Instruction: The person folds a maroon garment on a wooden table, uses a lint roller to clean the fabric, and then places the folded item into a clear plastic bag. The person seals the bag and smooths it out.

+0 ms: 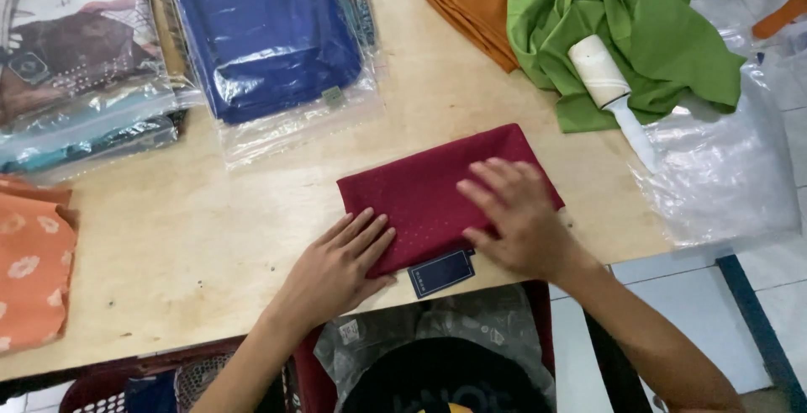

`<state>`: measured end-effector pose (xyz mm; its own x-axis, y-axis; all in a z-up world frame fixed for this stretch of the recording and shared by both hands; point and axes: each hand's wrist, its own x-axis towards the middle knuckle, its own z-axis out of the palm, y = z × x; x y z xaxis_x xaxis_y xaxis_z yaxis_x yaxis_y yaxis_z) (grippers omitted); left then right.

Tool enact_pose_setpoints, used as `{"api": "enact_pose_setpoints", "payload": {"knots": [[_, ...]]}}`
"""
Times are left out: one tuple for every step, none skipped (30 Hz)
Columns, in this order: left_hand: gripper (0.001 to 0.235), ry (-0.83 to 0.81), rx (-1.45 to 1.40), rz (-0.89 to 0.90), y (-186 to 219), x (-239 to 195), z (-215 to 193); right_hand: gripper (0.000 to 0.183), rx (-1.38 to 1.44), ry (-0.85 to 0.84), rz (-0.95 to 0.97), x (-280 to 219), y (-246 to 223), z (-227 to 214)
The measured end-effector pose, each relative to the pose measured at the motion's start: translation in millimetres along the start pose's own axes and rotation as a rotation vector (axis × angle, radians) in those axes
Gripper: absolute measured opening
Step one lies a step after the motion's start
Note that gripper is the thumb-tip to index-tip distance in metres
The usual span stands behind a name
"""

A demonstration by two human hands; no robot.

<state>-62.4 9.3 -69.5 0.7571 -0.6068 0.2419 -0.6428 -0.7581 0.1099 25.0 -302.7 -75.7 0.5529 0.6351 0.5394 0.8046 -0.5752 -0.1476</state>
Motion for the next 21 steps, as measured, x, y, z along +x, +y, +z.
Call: {"api": "enact_pose_setpoints", "payload": {"knots": [[0.066, -0.006, -0.011, -0.010, 3.0, -0.9, -1.6, 0.062, 0.008, -0.013, 0.001, 3.9, -12.3, 3.2], [0.066, -0.020, -0.042, -0.041, 5.4, -2.0, -3.1, 0.065, 0.015, -0.123, -0.086, 8.0, -24.7, 6.9], [0.066, -0.030, -0.067, -0.074, 5.6, -2.5, -5.4, 0.070, 0.020, -0.226, -0.180, 14.9, -36.1, 11.8], [0.066, -0.031, -0.070, -0.085, 8.4, -6.0, -4.9, 0.070, 0.028, -0.232, -0.186, 11.4, -30.1, 13.9], [0.066, -0.033, -0.127, -0.102, 8.6, -8.0, -5.8, 0.071, -0.016, -0.317, -0.131, 9.8, -23.6, 16.6], [0.066, -0.035, -0.184, -0.120, 8.7, -9.8, -6.9, 0.073, -0.062, -0.402, -0.075, 8.6, -16.9, 19.0], [0.066, -0.036, -0.186, -0.122, 8.8, -10.9, -6.1, 0.073, -0.059, -0.404, -0.076, 7.3, -7.7, 11.2], [0.066, -0.024, -0.180, -0.121, 8.9, -12.2, -5.4, 0.078, -0.068, -0.468, 0.003, 6.0, 1.3, 3.4], [0.066, -0.007, -0.176, -0.117, 9.2, -11.6, -3.7, 0.083, -0.084, -0.532, 0.083, 4.9, 11.8, -6.3], [0.066, -0.002, -0.180, -0.116, 7.9, -11.1, -6.1, 0.083, -0.089, -0.535, 0.083, 1.8, 22.2, -13.8], [0.066, -0.030, -0.230, -0.118, 6.4, -10.7, -8.7, 0.085, -0.133, -0.606, 0.181, -1.7, 32.2, -21.2], [0.066, -0.057, -0.280, -0.119, 5.3, -10.5, -11.4, 0.089, -0.179, -0.676, 0.281, -5.5, 41.9, -28.9], [0.066, -0.056, -0.284, -0.118, 4.1, -10.6, -14.0, 0.089, -0.181, -0.678, 0.282, -13.7, 49.7, -30.9], [0.066, -0.059, -0.308, -0.108, 3.2, -10.8, -16.9, 0.092, -0.201, -0.654, 0.310, -22.0, 57.2, -33.2], [0.065, -0.059, -0.326, -0.098, 0.7, -10.1, -20.3, 0.095, -0.223, -0.624, 0.336, -27.8, 66.1, -34.9], [0.065, -0.054, -0.324, -0.097, -0.6, -10.2, -19.7, 0.095, -0.227, -0.621, 0.334, -28.0, 58.7, -38.8], [0.056, -0.041, -0.309, -0.086, -1.5, -11.1, -19.4, 0.094, -0.219, -0.569, 0.274, -27.3, 51.8, -41.8], [0.049, -0.027, -0.293, -0.075, -2.4, -11.8, -18.6, 0.093, -0.211, -0.518, 0.215, -26.9, 45.2, -44.5], [0.049, -0.034, -0.300, -0.083, -1.1, -10.4, -17.3, 0.093, -0.203, -0.527, 0.213, -27.0, 38.5, -40.0], [0.042, -0.009, -0.283, -0.091, 0.0, -8.9, -15.6, 0.089, -0.210, -0.471, 0.138, -27.2, 31.8, -35.4], [0.035, 0.023, -0.257, -0.093, -3.4, -4.7, -14.8, 0.085, -0.224, -0.403, 0.062, -23.1, 27.7, -29.6]]}}
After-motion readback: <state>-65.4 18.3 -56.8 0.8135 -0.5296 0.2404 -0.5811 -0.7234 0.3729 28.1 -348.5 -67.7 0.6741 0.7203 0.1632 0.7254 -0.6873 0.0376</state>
